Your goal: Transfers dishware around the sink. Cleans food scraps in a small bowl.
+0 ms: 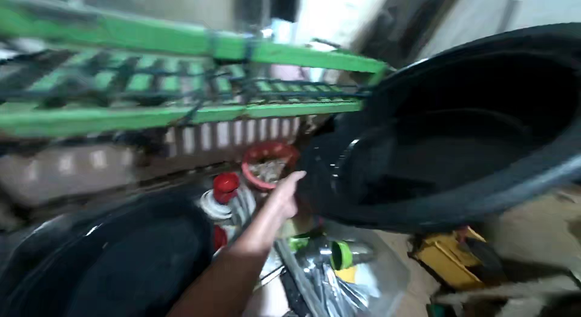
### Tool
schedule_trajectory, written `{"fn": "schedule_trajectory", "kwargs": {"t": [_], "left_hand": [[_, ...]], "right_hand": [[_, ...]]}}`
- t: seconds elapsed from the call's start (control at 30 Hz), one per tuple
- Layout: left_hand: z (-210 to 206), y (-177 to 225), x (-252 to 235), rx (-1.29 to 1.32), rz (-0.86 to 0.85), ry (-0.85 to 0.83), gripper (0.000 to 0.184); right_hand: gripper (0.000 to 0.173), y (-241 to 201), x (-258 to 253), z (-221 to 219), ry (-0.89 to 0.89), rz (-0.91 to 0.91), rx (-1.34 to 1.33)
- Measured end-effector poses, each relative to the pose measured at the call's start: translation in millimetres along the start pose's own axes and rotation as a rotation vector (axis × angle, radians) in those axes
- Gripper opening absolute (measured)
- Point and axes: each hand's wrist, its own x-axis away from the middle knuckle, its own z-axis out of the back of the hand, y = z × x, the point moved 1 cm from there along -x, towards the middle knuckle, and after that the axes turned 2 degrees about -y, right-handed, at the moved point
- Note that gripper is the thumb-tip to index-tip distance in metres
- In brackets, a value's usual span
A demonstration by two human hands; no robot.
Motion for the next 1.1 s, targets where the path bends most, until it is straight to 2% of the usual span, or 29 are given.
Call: {"fn": "schedule_trajectory", "kwargs": {"t": [0.03,0.07,0.13,0.23,0.33,0.43,0.57,0.67,0.77,0.9,0.97,1.03,1.1], "left_hand": [[-9.9,-2.7,6.6,-0.009,-0.052,-0.008,0.04],[-21.6,-5.7,13.5,-0.014,-0.105,-0.024,0.035],[-50.9,-12.7,26.2,0.015,-0.19,-0.05,0.026],[-105.0,-36.9,40.0,0.036,-0.256,-0.157,0.025],[-192.3,-76.3,65.2,-0.009,-0.295,-0.237,0.023],[-286.5,-136.2,92.0,-0.074,-0.254,-0.316,0.023],[-404.7,-223.3,117.6,-0.209,-0.11,-0.489,0.036],[-487.8,-285.5,146.7,-0.327,0.001,-0.677,0.04],[-554.9,-346.2,178.1,-0.457,0.112,-0.84,0.05],[-607.7,-422.8,218.6,-0.623,0.357,-1.031,0.06],[-611.3,-460.1,231.6,-0.707,0.457,-1.204,0.059],[-611.2,-491.1,240.7,-0.819,0.493,-1.361,0.057],[-601.4,-507.1,245.4,-0.961,0.473,-1.52,0.07]], "right_hand": [[0.015,-11.8,27.5,-2.7,0.099,0.008,-0.007],[0.01,-25.6,53.2,-13.9,0.308,-0.027,0.025],[0.011,-39.8,90.6,2.8,0.544,-0.117,-0.04],[0.014,-31.9,152.0,93.3,0.662,-0.161,-0.303],[0.017,-26.5,229.8,190.7,0.834,-0.114,-0.437],[0.02,-37.2,315.1,265.7,1.015,-0.031,-0.387],[0.022,-65.5,415.4,343.6,1.247,0.088,-0.294],[0.02,-86.1,474.2,388.5,1.473,0.168,-0.162],[0.023,-96.6,523.7,420.4,1.609,0.251,-0.109],[0.025,-92.1,576.9,461.0,1.731,0.352,-0.034],[0.025,-83.2,594.6,478.0,1.776,0.372,0.019],[0.035,-73.0,605.9,494.4,1.825,0.37,0.095],[0.048,-61.1,617.8,517.2,1.862,0.283,0.222]]}}
